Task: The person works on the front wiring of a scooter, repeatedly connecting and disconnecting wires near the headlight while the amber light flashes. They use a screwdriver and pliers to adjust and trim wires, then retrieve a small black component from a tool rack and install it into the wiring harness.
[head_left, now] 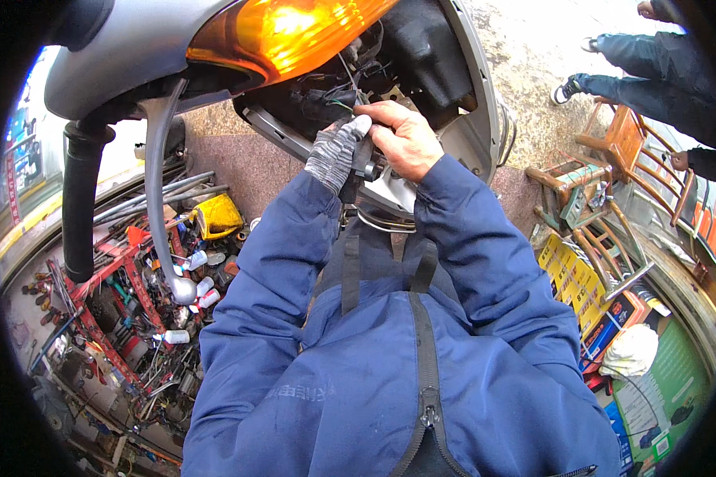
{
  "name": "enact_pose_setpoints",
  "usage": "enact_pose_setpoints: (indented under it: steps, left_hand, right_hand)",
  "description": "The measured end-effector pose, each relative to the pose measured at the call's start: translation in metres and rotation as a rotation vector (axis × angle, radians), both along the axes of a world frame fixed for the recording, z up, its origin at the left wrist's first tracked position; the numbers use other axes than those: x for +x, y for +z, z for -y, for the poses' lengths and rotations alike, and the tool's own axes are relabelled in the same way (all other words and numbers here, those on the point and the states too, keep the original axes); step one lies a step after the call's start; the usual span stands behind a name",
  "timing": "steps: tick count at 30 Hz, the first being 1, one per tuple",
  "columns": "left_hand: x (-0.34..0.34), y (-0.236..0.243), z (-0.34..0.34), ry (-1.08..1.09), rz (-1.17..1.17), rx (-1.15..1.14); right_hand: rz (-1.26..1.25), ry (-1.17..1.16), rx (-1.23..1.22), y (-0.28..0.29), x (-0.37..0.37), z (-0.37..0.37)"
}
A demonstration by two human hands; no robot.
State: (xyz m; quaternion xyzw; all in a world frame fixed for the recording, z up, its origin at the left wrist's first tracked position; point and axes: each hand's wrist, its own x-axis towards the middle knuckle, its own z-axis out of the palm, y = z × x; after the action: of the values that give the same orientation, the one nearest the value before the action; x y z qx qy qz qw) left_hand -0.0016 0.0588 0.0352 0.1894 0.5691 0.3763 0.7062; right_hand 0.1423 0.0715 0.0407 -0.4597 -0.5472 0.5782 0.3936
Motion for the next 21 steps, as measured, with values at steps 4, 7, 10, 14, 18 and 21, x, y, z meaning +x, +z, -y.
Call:
enact_pose_setpoints:
  steps: [4,7,10,14,18,21]
  left_hand:
    - [-0.013,-0.007,-0.001,-0.079,0.136,-0.142]
    - [-0.013,-0.018,-0.006,-0.102,0.247,-0.141]
    - [-0.006,-0.028,-0.008,-0.017,0.357,-0.184]
    - [0.0,-0.031,-0.008,0.054,0.395,-0.235]
    - [-0.003,-0.03,-0.003,0.003,0.587,-0.31]
    - [-0.009,-0.038,0.001,-0.078,0.506,-0.25]
  right_hand:
    - [0.076,-0.023,0.02,0.005,-0.002,0.001]
    - [0.058,-0.041,0.016,0.006,-0.002,0.001]
    - [0.029,-0.071,-0.004,0.004,0.0,0.0]
    - [0.012,-0.054,-0.022,0.002,0.006,-0.002]
    - [0.036,-0.055,-0.056,0.002,0.006,-0.001]
    - [0.021,-0.042,-0.106,0.003,0.007,-0.001]
